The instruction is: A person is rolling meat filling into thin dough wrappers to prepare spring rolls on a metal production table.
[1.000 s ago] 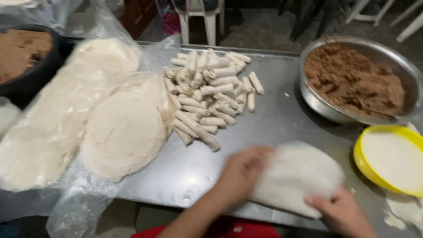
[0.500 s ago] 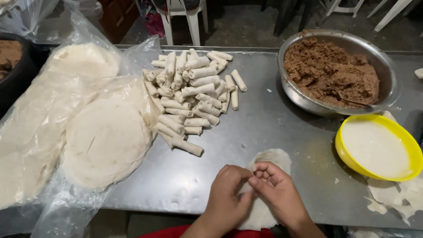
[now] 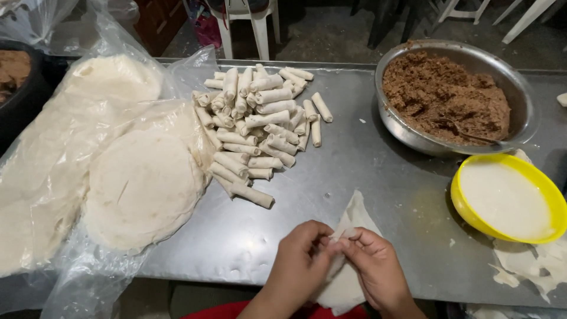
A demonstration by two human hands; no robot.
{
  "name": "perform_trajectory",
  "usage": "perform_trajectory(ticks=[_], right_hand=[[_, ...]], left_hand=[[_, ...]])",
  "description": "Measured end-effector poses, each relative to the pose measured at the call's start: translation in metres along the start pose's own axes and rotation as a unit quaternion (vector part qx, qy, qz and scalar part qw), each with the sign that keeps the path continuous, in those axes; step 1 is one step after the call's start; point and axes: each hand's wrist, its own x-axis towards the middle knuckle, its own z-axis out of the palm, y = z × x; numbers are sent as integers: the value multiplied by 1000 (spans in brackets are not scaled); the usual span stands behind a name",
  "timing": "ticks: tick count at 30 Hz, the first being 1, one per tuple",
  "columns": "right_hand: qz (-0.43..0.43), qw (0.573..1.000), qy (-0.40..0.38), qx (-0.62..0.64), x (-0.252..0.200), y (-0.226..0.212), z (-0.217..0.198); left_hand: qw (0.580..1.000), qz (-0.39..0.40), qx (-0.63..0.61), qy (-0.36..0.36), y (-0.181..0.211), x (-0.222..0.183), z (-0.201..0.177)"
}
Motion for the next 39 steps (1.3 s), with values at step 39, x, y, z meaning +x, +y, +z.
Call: perform_trajectory(ticks=[39], right_hand=[[43, 988, 124, -77, -5, -21, -15]], left_hand=[[997, 13, -64, 43, -23, 25, 4]])
